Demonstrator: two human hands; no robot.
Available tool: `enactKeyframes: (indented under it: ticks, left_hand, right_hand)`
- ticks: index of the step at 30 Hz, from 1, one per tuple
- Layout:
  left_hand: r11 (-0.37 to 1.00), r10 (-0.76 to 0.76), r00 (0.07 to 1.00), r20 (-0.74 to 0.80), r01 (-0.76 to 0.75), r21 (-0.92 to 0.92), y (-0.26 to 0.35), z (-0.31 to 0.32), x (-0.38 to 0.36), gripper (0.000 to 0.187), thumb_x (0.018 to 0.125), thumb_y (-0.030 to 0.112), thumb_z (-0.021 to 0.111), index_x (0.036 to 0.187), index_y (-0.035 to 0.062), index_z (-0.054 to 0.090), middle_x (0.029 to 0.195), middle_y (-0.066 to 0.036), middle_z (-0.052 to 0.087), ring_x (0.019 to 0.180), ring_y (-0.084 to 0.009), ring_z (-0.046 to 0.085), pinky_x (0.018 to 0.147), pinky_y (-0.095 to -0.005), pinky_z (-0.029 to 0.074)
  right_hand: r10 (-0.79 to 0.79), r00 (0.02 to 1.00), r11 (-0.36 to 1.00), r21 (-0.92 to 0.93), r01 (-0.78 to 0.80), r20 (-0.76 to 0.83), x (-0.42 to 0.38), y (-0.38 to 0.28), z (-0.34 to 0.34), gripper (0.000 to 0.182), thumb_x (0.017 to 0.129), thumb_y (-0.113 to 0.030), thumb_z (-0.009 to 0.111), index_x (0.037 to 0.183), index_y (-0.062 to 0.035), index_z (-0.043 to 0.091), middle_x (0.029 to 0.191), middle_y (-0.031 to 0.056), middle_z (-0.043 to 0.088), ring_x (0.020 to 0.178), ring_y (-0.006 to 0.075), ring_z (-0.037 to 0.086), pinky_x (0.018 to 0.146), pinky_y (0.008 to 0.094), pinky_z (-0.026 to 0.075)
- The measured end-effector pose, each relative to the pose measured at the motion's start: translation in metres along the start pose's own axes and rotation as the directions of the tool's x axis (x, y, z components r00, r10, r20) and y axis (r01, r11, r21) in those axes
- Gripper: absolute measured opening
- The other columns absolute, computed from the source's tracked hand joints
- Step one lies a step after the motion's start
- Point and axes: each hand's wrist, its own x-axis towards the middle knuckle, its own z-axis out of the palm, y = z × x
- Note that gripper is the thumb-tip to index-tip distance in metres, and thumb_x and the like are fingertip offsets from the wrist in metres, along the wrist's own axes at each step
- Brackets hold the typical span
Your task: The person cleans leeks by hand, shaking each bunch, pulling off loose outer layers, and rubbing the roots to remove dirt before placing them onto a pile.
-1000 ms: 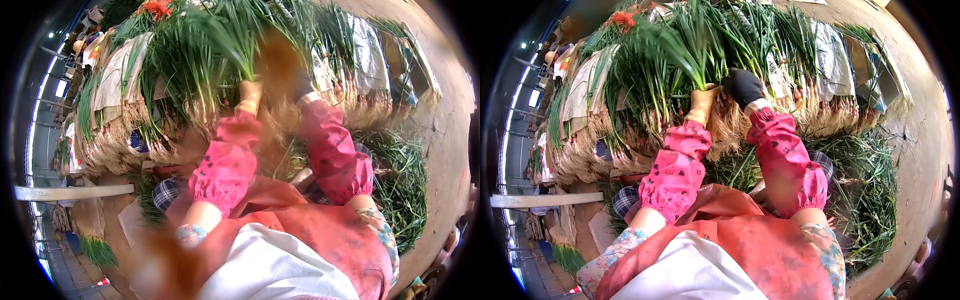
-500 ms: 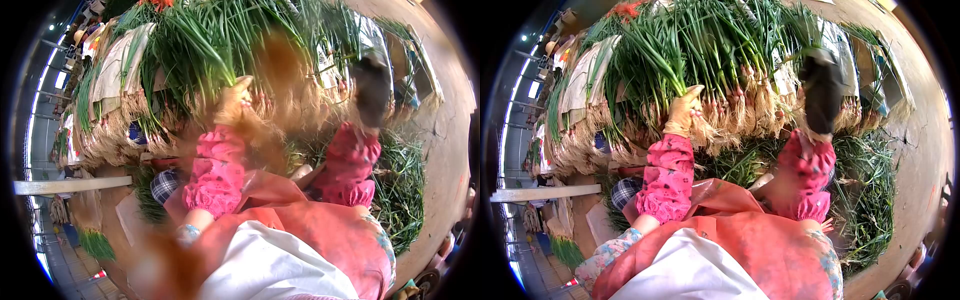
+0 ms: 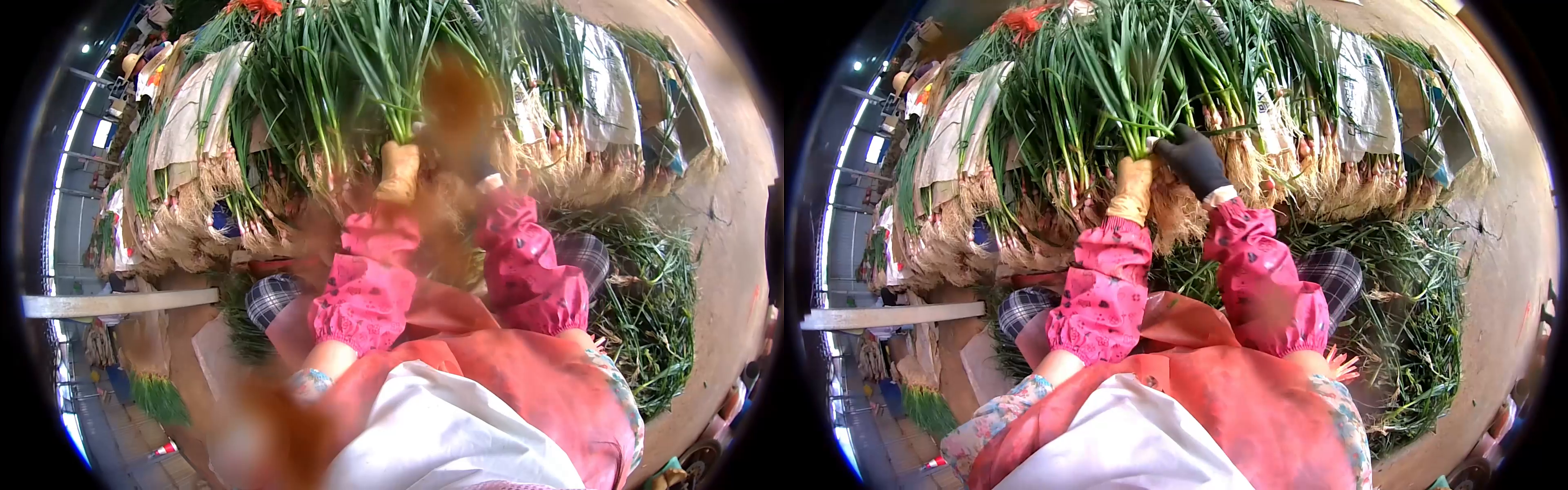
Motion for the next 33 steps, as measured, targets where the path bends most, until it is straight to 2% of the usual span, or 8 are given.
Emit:
enactKeyframes:
  ticks: [4, 10, 15, 18, 21, 24, 28, 33]
  left_hand:
    - [0.948, -0.22, 0.943, 0.248, 0.267, -0.175, 0.047, -0.008, -0.043, 0.01, 0.08, 0.014, 0.061, 0.081, 0.0043, 0.061, 0.058, -0.005, 0.058, 0.043, -0.0103, 0.05, 0.037, -0.025, 0.036]
    - [0.793, -0.133, 0.806, 0.577, 0.436, -0.425, 0.053, -0.049, -0.073, 0.025, 0.086, 0.031, 0.057, 0.094, 0.0071, 0.057, 0.064, -0.001, 0.059, 0.051, -0.0068, 0.052, 0.037, -0.0142, 0.035]
    - [0.897, 0.174, 0.871, 0.46, 0.053, -0.44, 0.077, -0.082, -0.087, 0.012, 0.079, 0.01, 0.063, 0.089, 0.0048, 0.063, 0.079, -0.004, 0.062, 0.072, -0.0166, 0.06, 0.066, -0.0276, 0.051]
    - [0.81, 0.361, 0.675, 0.643, 0.116, -0.576, 0.121, -0.094, -0.094, 0.011, 0.08, 0.014, 0.064, 0.09, 0.0084, 0.063, 0.086, -0.006, 0.061, 0.075, -0.0159, 0.061, 0.065, -0.0265, 0.053]
    - [0.777, 0.474, 0.68, 0.559, -0.024, -0.629, 0.147, -0.109, -0.091, 0.012, 0.081, 0.014, 0.062, 0.091, 0.0068, 0.062, 0.093, -0.011, 0.057, 0.072, -0.0186, 0.062, 0.055, -0.0249, 0.054]
    - [0.701, 0.549, 0.683, 0.482, -0.061, -0.711, 0.177, -0.103, -0.1, 0.013, 0.081, 0.012, 0.062, 0.082, 0.0021, 0.055, 0.086, -0.01, 0.051, 0.064, -0.0188, 0.06, 0.05, -0.0259, 0.053]
    - [0.671, 0.645, 0.423, 0.636, 0.085, -0.737, 0.24, -0.137, -0.089, 0.023, 0.082, 0.006, 0.06, 0.074, 0.0125, 0.039, 0.067, 0.001, 0.046, 0.065, -0.0082, 0.048, 0.056, -0.0247, 0.048]
    - [0.735, 0.394, 0.869, 0.298, -0.104, -0.67, 0.213, -0.063, -0.064, 0.022, 0.084, 0.016, 0.059, 0.099, 0.0044, 0.047, 0.074, -0.004, 0.052, 0.062, -0.0115, 0.054, 0.05, -0.0217, 0.049]
  right_hand:
    - [-0.272, 0.96, 0.908, -0.348, 0.235, -0.061, 0.005, 0.014, 0.006, 0.029, 0.079, -0.027, 0.063, 0.095, -0.0031, 0.061, 0.074, 0.0114, 0.064, 0.062, 0.0181, 0.058, 0.059, 0.0303, 0.045]
    - [-0.038, 0.972, 0.978, 0.193, 0.085, -0.234, 0.029, 0.022, -0.105, 0.016, 0.084, -0.015, 0.06, 0.095, -0.0034, 0.061, 0.069, 0.0014, 0.058, 0.054, 0.0054, 0.049, 0.048, 0.0187, 0.039]
    - [0.031, 0.883, 0.956, -0.244, -0.162, -0.468, -0.041, 0.0, -0.266, 0.026, 0.086, -0.015, 0.054, 0.109, -0.0035, 0.058, 0.08, 0.0049, 0.062, 0.064, 0.0093, 0.052, 0.056, 0.021, 0.041]
    - [0.175, 0.764, 0.077, -0.764, -0.64, -0.621, -0.076, 0.03, -0.361, 0.047, 0.084, -0.03, 0.052, 0.123, -0.0043, 0.047, 0.101, 0.0211, 0.061, 0.089, 0.0314, 0.06, 0.076, 0.0374, 0.047]
    - [0.107, 0.718, 0.063, -0.716, -0.696, -0.688, -0.098, 0.021, -0.356, 0.049, 0.083, -0.032, 0.051, 0.125, -0.0066, 0.045, 0.113, 0.0249, 0.054, 0.1, 0.0359, 0.057, 0.084, 0.0387, 0.045]
    - [0.127, 0.873, 0.62, -0.65, -0.44, -0.47, -0.08, -0.01, -0.294, 0.038, 0.085, -0.029, 0.053, 0.115, -0.0059, 0.053, 0.106, 0.0181, 0.06, 0.094, 0.0265, 0.06, 0.079, 0.0329, 0.046]
    - [0.136, 0.99, 0.918, -0.379, -0.114, 0.032, -0.037, -0.019, -0.19, 0.028, 0.085, -0.028, 0.056, 0.1, -0.0038, 0.06, 0.082, 0.0066, 0.063, 0.074, 0.0133, 0.056, 0.07, 0.028, 0.044]
    - [-0.056, 0.967, 0.637, -0.737, 0.227, 0.249, 0.006, 0.029, -0.056, 0.025, 0.082, -0.029, 0.056, 0.083, -0.0036, 0.059, 0.058, 0.0101, 0.056, 0.048, 0.0231, 0.056, 0.045, 0.0356, 0.042]
